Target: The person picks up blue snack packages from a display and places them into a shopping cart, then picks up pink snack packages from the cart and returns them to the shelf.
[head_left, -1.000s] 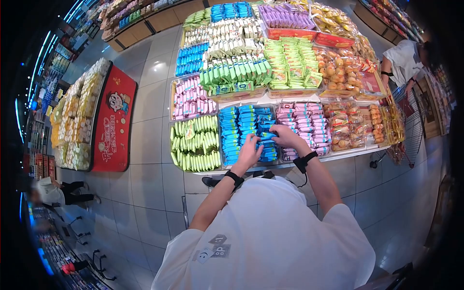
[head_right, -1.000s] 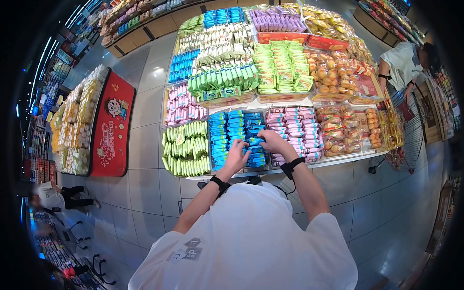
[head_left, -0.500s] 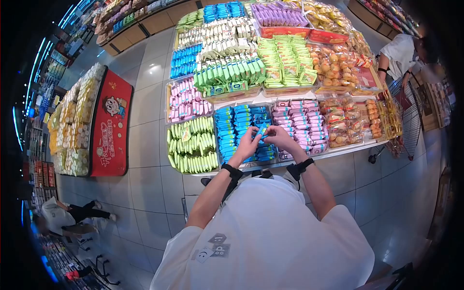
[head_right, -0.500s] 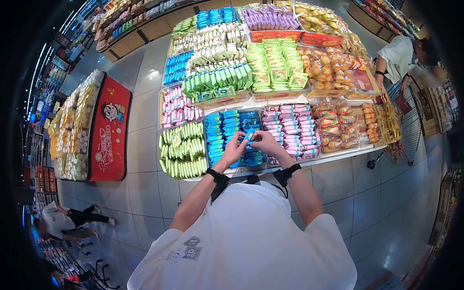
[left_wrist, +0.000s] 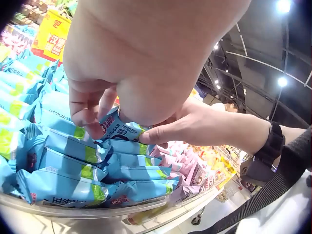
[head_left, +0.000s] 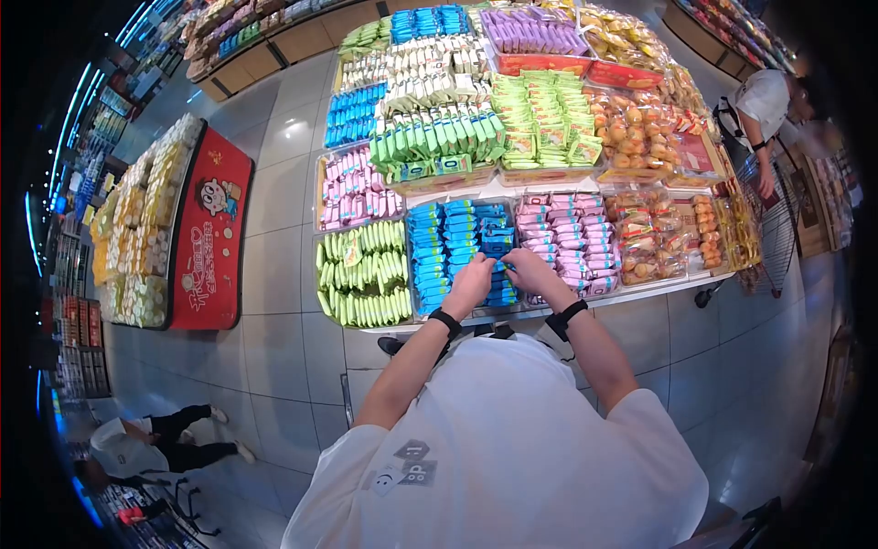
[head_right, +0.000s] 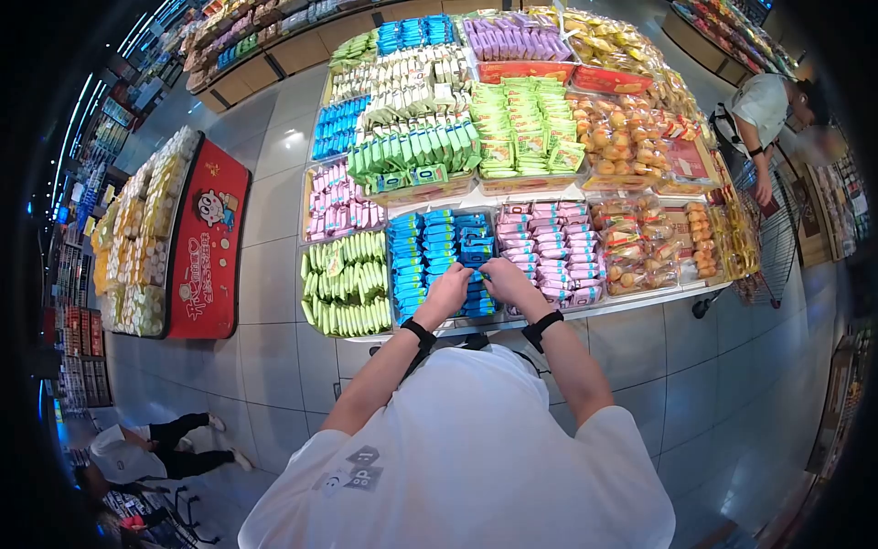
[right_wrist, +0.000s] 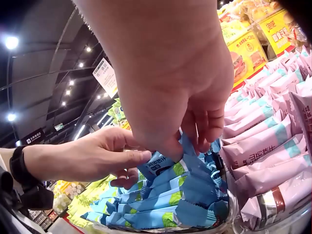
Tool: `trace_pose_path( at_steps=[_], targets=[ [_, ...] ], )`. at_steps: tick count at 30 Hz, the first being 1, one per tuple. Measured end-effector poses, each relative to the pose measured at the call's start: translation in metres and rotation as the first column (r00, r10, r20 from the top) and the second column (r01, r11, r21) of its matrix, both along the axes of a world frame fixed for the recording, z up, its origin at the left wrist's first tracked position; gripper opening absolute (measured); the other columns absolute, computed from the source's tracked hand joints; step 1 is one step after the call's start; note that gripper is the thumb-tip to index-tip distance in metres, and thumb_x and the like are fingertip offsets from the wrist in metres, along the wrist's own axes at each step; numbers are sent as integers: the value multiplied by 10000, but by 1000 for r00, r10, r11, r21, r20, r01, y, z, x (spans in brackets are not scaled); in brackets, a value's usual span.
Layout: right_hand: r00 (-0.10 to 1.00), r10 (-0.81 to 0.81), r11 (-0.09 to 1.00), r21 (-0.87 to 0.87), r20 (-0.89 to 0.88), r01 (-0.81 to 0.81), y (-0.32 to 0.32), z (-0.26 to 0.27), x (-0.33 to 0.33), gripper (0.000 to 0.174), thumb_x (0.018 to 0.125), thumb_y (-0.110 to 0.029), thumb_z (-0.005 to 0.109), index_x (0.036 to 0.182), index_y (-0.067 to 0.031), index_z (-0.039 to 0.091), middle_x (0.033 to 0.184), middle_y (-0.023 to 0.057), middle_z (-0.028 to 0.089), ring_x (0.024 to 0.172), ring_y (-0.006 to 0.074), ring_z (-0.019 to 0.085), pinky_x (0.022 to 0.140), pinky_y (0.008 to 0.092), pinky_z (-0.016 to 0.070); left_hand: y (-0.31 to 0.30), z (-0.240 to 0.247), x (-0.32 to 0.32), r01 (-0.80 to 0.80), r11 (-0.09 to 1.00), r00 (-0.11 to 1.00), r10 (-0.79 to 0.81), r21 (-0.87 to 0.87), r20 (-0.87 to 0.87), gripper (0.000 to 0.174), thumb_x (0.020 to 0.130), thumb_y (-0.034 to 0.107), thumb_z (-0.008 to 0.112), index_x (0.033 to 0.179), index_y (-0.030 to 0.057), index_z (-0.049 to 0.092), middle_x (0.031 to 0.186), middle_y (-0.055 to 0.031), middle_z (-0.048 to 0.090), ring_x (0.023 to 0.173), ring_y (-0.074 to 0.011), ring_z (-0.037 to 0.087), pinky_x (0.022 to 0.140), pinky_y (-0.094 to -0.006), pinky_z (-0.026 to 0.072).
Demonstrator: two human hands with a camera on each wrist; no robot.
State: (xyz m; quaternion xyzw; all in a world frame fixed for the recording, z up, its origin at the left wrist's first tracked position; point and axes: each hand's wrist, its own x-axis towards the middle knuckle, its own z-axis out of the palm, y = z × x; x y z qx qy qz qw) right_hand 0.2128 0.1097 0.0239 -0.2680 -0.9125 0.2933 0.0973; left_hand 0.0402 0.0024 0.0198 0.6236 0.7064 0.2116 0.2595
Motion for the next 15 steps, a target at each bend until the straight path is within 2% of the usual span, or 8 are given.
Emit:
trace_pose_path(
  at_steps=[4,6,9,11,13,15],
  targets=[
    [1000,23,1000,-2,17,-23,1,-1,2,291,863,-116,659,1123,-3,724,1048,187,693,1031,384,648,940,473,528,-2,-5,0,5,999,1000,-5,32,7,246,1011,151,568,1206,71,694,1132,-157,658,990,-410,673,830,-514,561],
    [996,29,1000,0,86,-29,1,1,2,292,866,-118,653,1127,-8,724,1065,177,687,1058,376,637,942,468,526,-2,-6,-1,4,999,1000,-5,37,11,251,1010,155,572,1210,73,699,1127,-150,665,1000,-402,675,836,-509,562],
    [990,27,999,29,135,-31,0,2,3,281,878,-126,648,1124,-14,725,1072,172,687,1073,369,635,932,470,527,-2,-11,-3,14,996,1000,-14,93,-7,228,998,111,561,1167,78,710,1100,-158,690,958,-408,691,790,-515,569],
    [994,12,999,32,107,-16,-2,-1,4,267,884,-135,652,1112,-18,726,1066,171,686,1063,367,636,926,471,527,-3,-18,-4,12,993,1000,-13,115,11,234,991,108,568,1181,88,705,1098,-160,696,966,-406,692,795,-513,569],
    [997,-2,999,36,78,-1,-2,0,2,254,891,-145,656,1101,-21,728,1060,170,686,1052,366,637,920,472,526,-4,-17,-2,-4,997,1000,4,78,8,245,989,122,580,1200,83,701,1135,-158,703,987,-402,691,812,-507,569],
    [992,3,999,-39,124,2,1,2,-1,236,902,-164,664,1081,-25,730,1038,166,682,1031,362,635,899,479,529,-6,-18,1,-20,999,1000,20,43,4,260,987,137,592,1219,77,696,1172,-156,711,1009,-398,690,830,-500,569]
  ],
)
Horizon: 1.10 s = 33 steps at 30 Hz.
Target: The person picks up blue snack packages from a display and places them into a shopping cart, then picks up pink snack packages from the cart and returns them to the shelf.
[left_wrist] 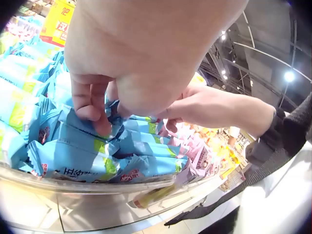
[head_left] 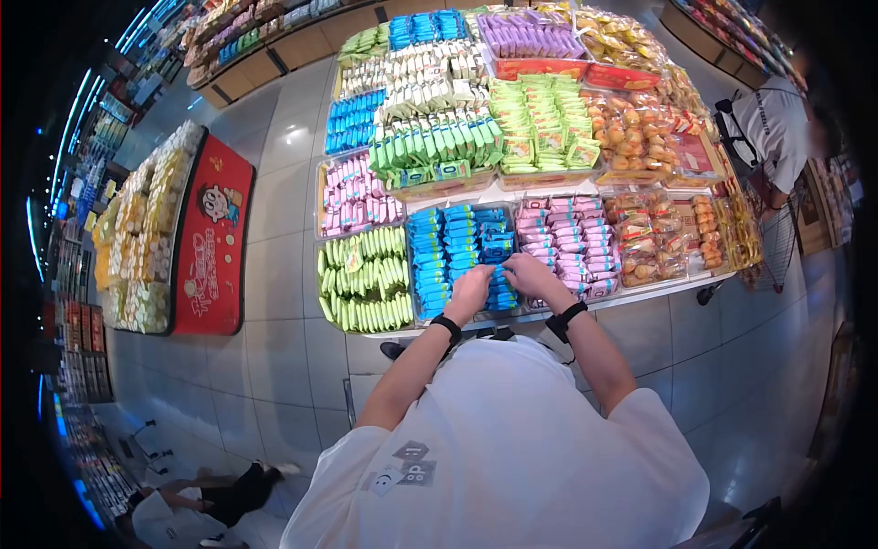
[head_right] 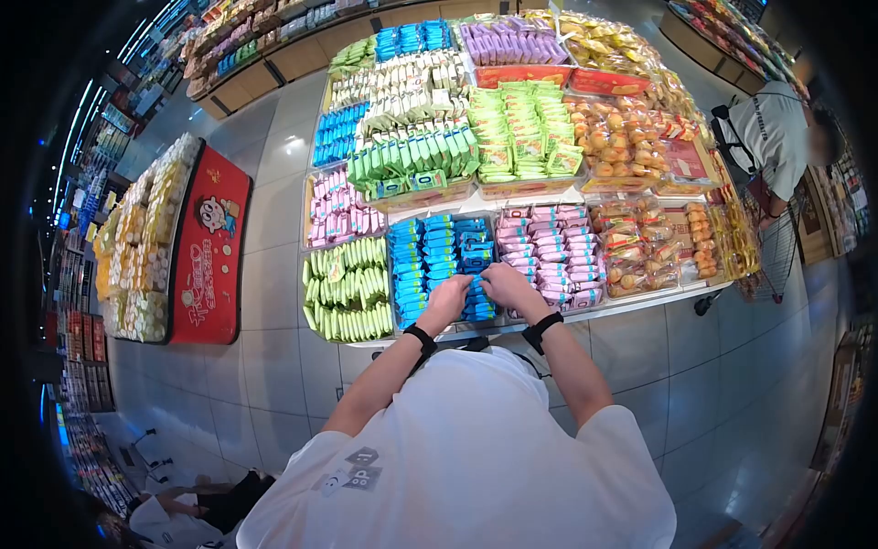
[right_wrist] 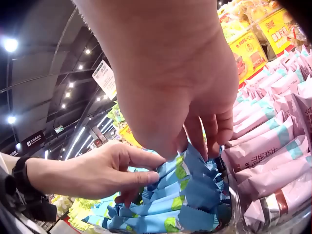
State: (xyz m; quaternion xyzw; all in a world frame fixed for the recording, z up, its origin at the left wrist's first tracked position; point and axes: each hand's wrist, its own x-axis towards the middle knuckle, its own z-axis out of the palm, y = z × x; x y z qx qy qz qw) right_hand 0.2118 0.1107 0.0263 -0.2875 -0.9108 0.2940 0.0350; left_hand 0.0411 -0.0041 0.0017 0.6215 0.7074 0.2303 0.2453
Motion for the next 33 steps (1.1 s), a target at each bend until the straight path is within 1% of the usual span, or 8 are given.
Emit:
trace_pose_path(
  at_steps=[3,4,5,7,12,21,27,33],
  targets=[
    [999,-48,997,-55,-15,47,15,3,-9,225,902,-181,678,1051,-20,730,1019,164,669,1016,361,633,889,489,529,-2,-4,2,31,998,999,-30,56,-21,286,981,68,526,1231,87,664,1116,-175,686,969,-423,691,794,-518,568],
    [985,-120,991,49,-128,127,13,2,-9,211,877,-124,667,1057,-25,715,1031,159,654,1025,362,627,869,482,538,-3,-5,1,30,996,1000,-30,82,-10,291,978,57,512,1230,80,655,1117,-179,684,968,-426,690,792,-519,568],
    [985,-117,991,51,-131,124,16,0,-13,211,877,-124,667,1057,-25,715,1031,159,654,1025,362,627,869,482,538,-3,-6,0,28,994,1000,-28,107,1,297,974,46,497,1229,74,646,1118,-182,681,967,-428,689,790,-520,568],
    [973,-113,943,286,-204,169,23,-2,-18,240,838,-60,649,1071,-27,694,1053,151,641,1045,357,620,861,459,544,-3,-6,0,30,996,999,-29,78,-15,297,961,28,487,1212,64,642,1119,-183,679,969,-426,691,788,-519,570],
    [983,-103,903,400,-154,157,30,-16,-31,320,752,11,669,1067,-41,648,1035,142,617,991,361,596,826,472,518,-5,1,2,59,995,997,-54,82,-61,351,906,-22,523,1229,40,644,1125,-184,672,977,-420,688,798,-511,569],
    [974,-102,919,355,-203,170,33,-23,-30,283,740,30,674,1008,-43,620,997,151,584,921,391,612,774,487,527,-7,5,2,86,993,992,-77,86,-97,345,854,-53,570,1188,27,587,1147,-174,560,880,-422,681,704,-532,559],
    [956,-212,970,78,-202,231,23,-12,-25,303,773,9,689,1058,-47,601,1049,176,575,1004,424,628,848,503,532,-5,4,1,92,995,991,-89,24,-97,430,860,-59,561,1276,41,605,1209,-152,580,898,-432,693,744,-520,573],
    [955,-239,960,104,-174,259,28,-21,-30,330,777,-6,700,1085,-61,597,1068,184,580,1038,414,625,856,500,537,-7,4,1,87,996,992,-83,33,-92,453,857,-60,556,1295,50,595,1243,-143,581,929,-430,688,760,-517,575]
  ],
)
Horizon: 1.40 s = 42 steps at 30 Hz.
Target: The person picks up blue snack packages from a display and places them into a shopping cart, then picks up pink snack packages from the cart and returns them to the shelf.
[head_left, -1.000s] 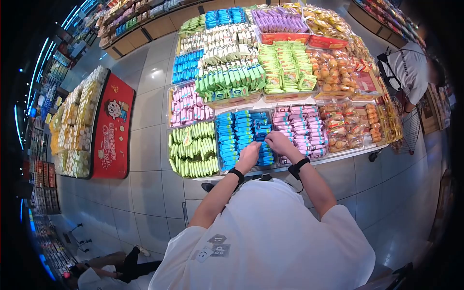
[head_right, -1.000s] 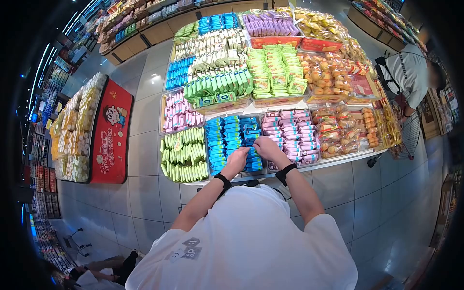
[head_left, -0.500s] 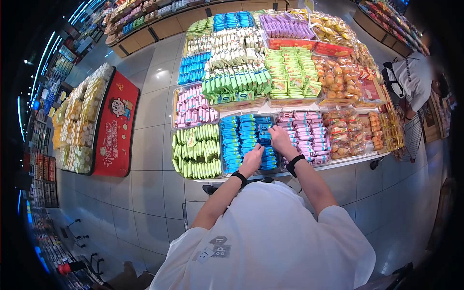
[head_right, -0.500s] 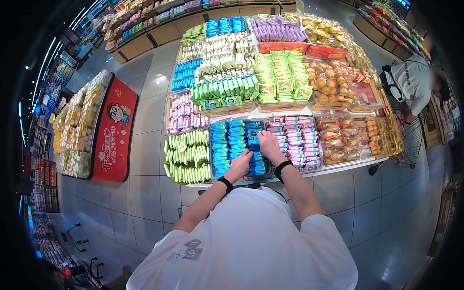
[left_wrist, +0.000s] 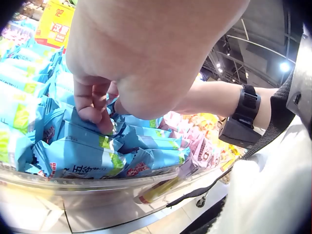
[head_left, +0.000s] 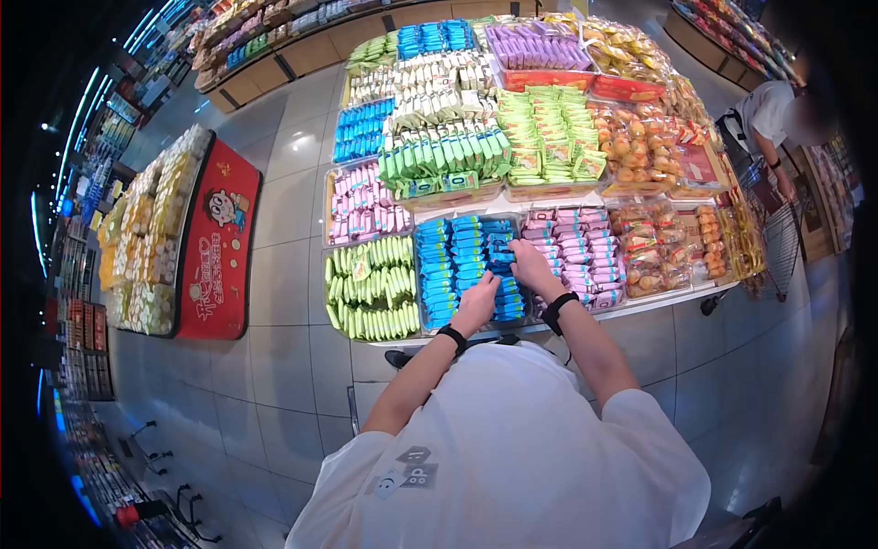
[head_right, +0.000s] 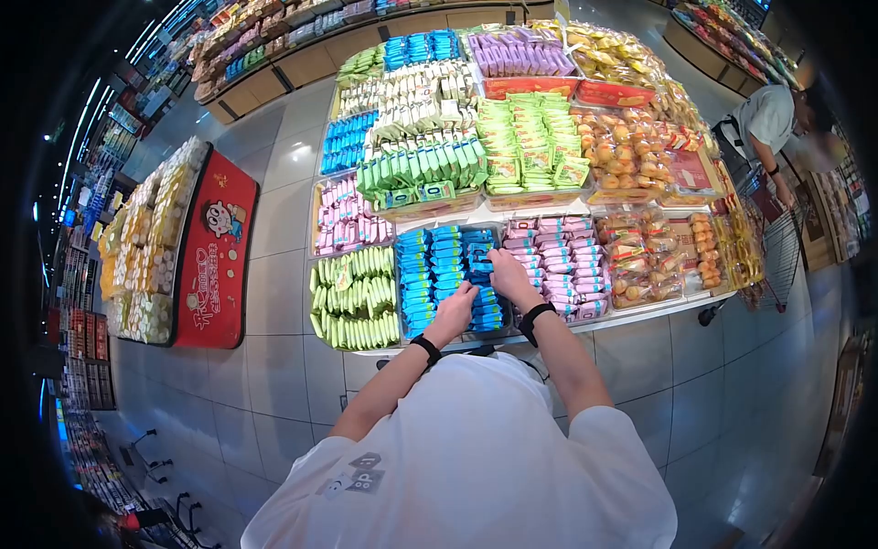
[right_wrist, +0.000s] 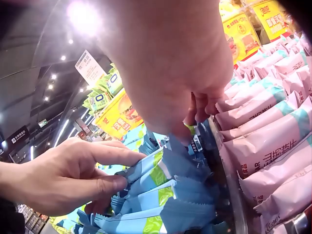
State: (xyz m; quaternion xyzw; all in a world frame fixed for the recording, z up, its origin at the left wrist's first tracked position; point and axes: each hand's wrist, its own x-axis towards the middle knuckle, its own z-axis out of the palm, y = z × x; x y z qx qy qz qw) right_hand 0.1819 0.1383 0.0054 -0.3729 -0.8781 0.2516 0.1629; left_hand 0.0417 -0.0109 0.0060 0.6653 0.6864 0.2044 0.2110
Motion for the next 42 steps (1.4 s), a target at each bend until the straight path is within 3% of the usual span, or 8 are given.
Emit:
trace_pose_path(
  at_steps=[7,13,22,27,34,35,37,42],
  targets=[
    [991,70,994,80,116,-79,5,-2,3,275,741,-15,725,999,-65,643,1048,182,621,1030,400,635,846,493,542,-3,0,1,16,996,1000,-16,88,-6,429,823,-65,571,1243,20,598,1172,-172,576,897,-407,684,724,-506,570],
    [976,218,975,-39,1,-218,4,11,11,258,724,-31,767,965,-46,675,956,170,682,986,402,658,854,474,545,-5,-3,4,-6,998,1000,7,70,-13,436,836,-58,572,1264,25,583,1153,-172,577,892,-388,689,727,-494,573],
    [950,313,940,-141,-1,-310,5,-2,14,261,785,9,685,1039,-6,740,1025,201,693,964,402,671,884,445,554,-10,16,11,-145,989,988,143,19,55,472,881,-24,555,1347,50,555,1424,-210,507,993,-463,688,780,-514,594],
    [976,172,964,-183,-135,-195,-3,-10,14,227,828,12,611,1007,18,751,987,214,729,927,384,696,872,425,562,-6,6,9,-48,998,995,43,48,92,590,874,-36,549,1454,40,470,1539,-214,422,1204,-449,614,955,-515,550],
    [994,27,923,-379,-104,-64,-1,9,12,186,868,-20,598,966,18,752,941,212,742,902,387,710,848,425,565,10,-9,10,-71,995,997,72,-63,23,635,847,7,585,1464,15,432,1513,-201,457,1172,-421,626,968,-490,544],
    [994,25,923,-379,-104,-63,2,7,10,186,868,-20,598,966,18,752,941,212,742,902,387,710,848,425,565,13,-7,7,-51,994,996,57,-97,62,632,849,8,571,1465,13,429,1501,-204,463,1189,-423,614,983,-492,536],
    [982,101,986,-112,-160,-120,11,-1,5,168,866,-28,617,981,7,734,964,206,719,940,390,692,866,452,550,16,-12,2,-31,991,994,44,-127,100,628,851,9,556,1466,12,426,1490,-208,468,1205,-426,602,999,-493,528],
    [1000,17,1000,14,-9,-17,18,16,-5,238,847,-63,647,1079,-17,679,1064,195,648,1049,378,640,902,488,524,17,-10,2,-32,992,990,48,-118,136,592,856,-23,522,1443,7,445,1448,-217,490,1268,-448,553,1037,-498,497]
  ],
)
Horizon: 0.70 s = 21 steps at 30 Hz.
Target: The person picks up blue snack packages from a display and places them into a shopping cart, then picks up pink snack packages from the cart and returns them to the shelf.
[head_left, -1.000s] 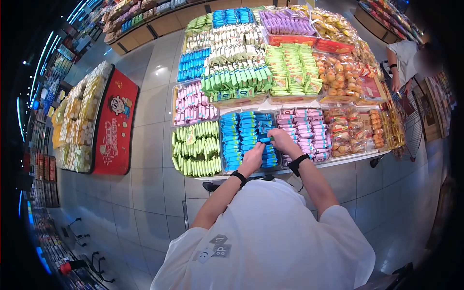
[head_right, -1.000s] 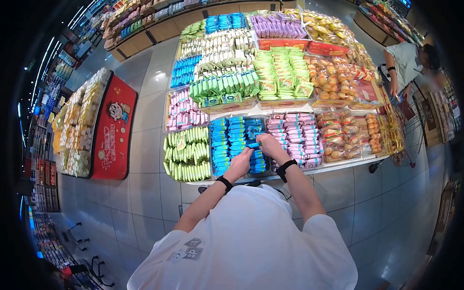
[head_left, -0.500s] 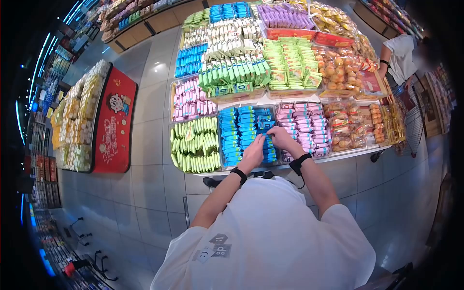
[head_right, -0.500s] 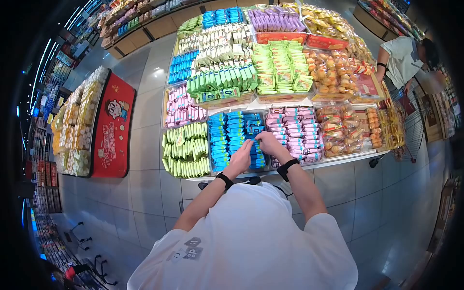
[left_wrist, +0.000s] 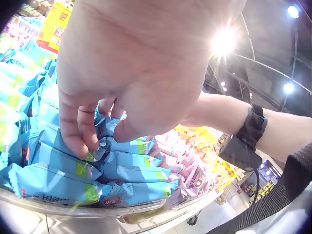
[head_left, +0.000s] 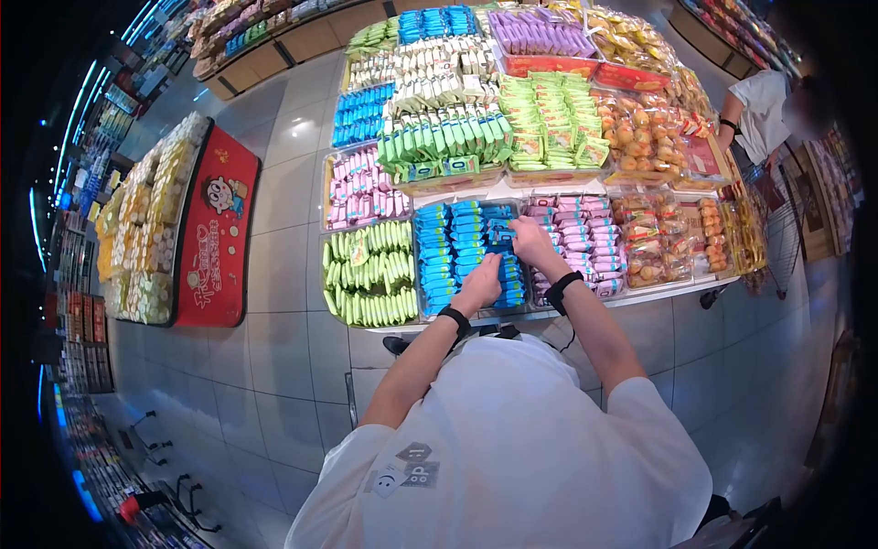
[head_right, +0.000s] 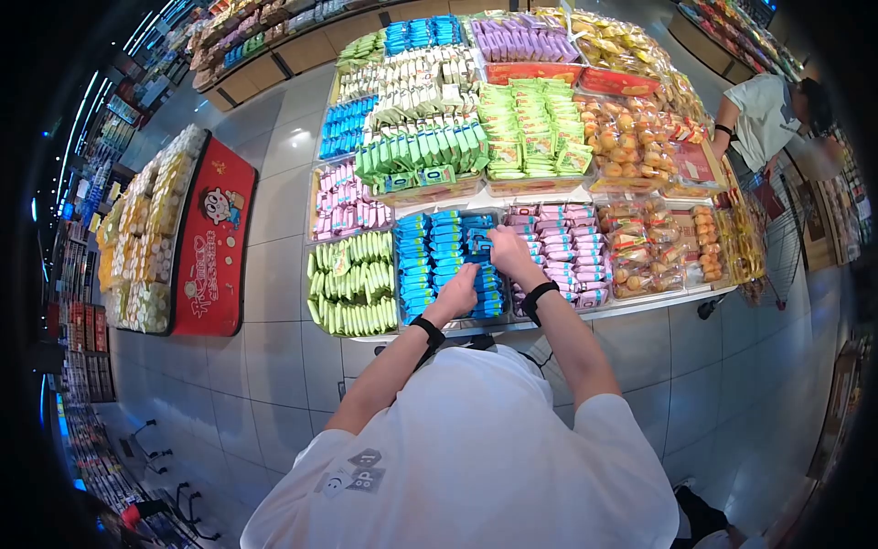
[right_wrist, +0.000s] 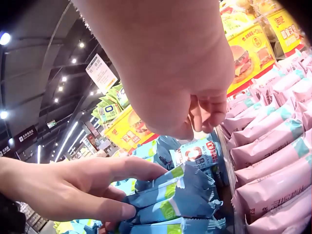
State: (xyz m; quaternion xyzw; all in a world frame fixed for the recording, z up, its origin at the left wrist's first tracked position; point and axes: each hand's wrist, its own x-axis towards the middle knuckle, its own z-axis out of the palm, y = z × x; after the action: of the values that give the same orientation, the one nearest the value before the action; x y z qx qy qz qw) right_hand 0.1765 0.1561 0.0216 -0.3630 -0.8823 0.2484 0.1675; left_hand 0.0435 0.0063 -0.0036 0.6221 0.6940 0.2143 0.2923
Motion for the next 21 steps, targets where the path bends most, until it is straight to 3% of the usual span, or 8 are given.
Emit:
trace_pose_path(
  at_steps=[2,5,8,9,10,13,19,21],
  targets=[
    [993,29,976,209,117,-53,3,-1,-5,180,807,-56,603,958,-5,684,1001,196,666,971,403,642,836,515,533,-2,7,2,-5,1000,1000,5,-18,2,605,855,-17,526,1453,5,440,1464,-225,483,1291,-446,540,1054,-492,489],
    [983,-16,968,248,183,-30,5,-13,-12,150,784,-59,605,907,-10,675,989,199,678,959,403,634,822,508,536,-6,6,2,-4,1000,1000,4,-20,-13,633,854,-3,536,1477,5,425,1501,-243,462,1329,-443,519,1085,-485,475],
    [978,-44,967,254,202,-9,4,-16,-13,154,780,-51,600,902,-5,682,993,214,687,984,408,634,840,513,535,-7,10,1,13,1000,1000,-13,-26,-25,656,863,19,544,1504,10,404,1542,-266,431,1367,-440,498,1118,-483,456],
    [965,-45,980,198,257,-7,7,-17,-14,314,723,-124,705,1023,-33,682,1029,221,664,1036,411,621,867,529,525,-7,10,1,15,999,1000,-17,-44,-24,654,866,21,542,1505,10,402,1542,-264,430,1361,-442,503,1112,-489,459],
    [965,-44,980,201,258,-9,8,-19,-14,314,723,-124,705,1023,-33,682,1029,221,664,1036,411,621,867,529,525,-7,10,2,19,998,1000,-20,-63,-22,652,870,24,540,1506,11,399,1542,-263,429,1355,-443,507,1106,-494,462],
    [973,-64,986,163,221,27,5,-14,-10,160,763,-111,676,902,-35,699,1017,203,697,1010,411,635,868,510,536,-8,0,1,15,998,998,-12,60,-65,686,823,18,595,1482,3,407,1506,-239,453,1255,-442,578,1034,-492,510],
    [999,1,1000,31,47,-2,9,-3,-4,343,743,-200,754,1033,-43,658,982,196,694,979,390,652,851,494,531,-7,-2,3,8,1000,998,-6,23,-63,689,817,17,601,1478,4,408,1487,-238,463,1211,-444,602,987,-509,527],
    [979,-19,978,-206,-203,-24,12,0,-3,386,771,-197,738,1089,-26,604,939,220,686,919,404,673,806,487,527,-7,-3,2,21,999,998,-19,33,-53,685,816,13,599,1474,4,408,1482,-238,465,1201,-446,606,980,-513,529]
  ],
)
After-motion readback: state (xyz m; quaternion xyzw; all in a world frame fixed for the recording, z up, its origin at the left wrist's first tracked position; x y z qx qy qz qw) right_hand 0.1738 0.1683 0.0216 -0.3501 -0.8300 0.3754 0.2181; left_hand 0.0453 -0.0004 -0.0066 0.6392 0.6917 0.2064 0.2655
